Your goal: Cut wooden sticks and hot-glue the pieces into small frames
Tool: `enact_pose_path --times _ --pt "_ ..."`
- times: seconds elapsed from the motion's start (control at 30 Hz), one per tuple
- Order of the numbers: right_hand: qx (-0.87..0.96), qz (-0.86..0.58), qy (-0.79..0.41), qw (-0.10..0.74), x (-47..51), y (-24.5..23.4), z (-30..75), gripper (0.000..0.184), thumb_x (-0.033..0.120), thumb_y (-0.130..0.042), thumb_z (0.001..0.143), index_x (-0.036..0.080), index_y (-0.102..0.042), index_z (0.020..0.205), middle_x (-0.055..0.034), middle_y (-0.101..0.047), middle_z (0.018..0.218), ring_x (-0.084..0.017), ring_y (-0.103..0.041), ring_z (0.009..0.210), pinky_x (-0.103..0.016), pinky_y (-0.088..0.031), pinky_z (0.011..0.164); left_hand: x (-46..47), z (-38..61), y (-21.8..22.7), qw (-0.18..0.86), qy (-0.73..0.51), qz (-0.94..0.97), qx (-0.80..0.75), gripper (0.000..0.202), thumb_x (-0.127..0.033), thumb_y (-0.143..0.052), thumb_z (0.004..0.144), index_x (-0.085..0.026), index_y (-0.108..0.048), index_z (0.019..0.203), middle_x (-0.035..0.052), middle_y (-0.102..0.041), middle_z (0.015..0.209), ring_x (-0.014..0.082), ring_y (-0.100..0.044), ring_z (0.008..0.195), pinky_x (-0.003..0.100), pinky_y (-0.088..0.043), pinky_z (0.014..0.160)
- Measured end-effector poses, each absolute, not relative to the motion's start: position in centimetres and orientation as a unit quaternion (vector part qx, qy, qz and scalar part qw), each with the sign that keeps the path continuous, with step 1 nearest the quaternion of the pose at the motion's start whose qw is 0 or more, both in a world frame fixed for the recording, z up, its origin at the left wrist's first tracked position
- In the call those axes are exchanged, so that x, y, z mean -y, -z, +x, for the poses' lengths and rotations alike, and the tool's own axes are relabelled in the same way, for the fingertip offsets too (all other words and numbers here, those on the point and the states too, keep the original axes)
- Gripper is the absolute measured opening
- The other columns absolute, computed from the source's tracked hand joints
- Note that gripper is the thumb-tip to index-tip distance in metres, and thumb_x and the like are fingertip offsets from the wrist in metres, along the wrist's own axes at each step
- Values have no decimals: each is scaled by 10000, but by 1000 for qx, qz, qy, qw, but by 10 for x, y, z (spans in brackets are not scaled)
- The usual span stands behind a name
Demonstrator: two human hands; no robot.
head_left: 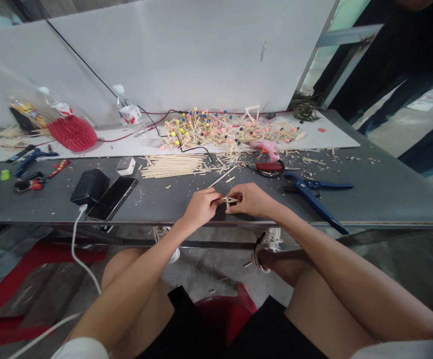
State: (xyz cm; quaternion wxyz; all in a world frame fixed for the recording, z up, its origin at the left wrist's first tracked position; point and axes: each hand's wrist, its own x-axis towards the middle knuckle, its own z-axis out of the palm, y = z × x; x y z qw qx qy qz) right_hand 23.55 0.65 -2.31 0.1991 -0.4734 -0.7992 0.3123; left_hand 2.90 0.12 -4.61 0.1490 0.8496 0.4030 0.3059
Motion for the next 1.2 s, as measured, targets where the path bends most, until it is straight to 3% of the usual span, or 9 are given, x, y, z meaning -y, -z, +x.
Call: enact_pose_path --times 1.2 --pt "796 -475 -320 198 -7 21 235 254 323 -805 643 174 -748 841 12 -676 688 -135 -573 633 -239 -362 565 -2 28 50 129 -299 856 -402 155 -139 -598 899 -181 -743 867 42 -678 786 155 -640 734 250 -432 657"
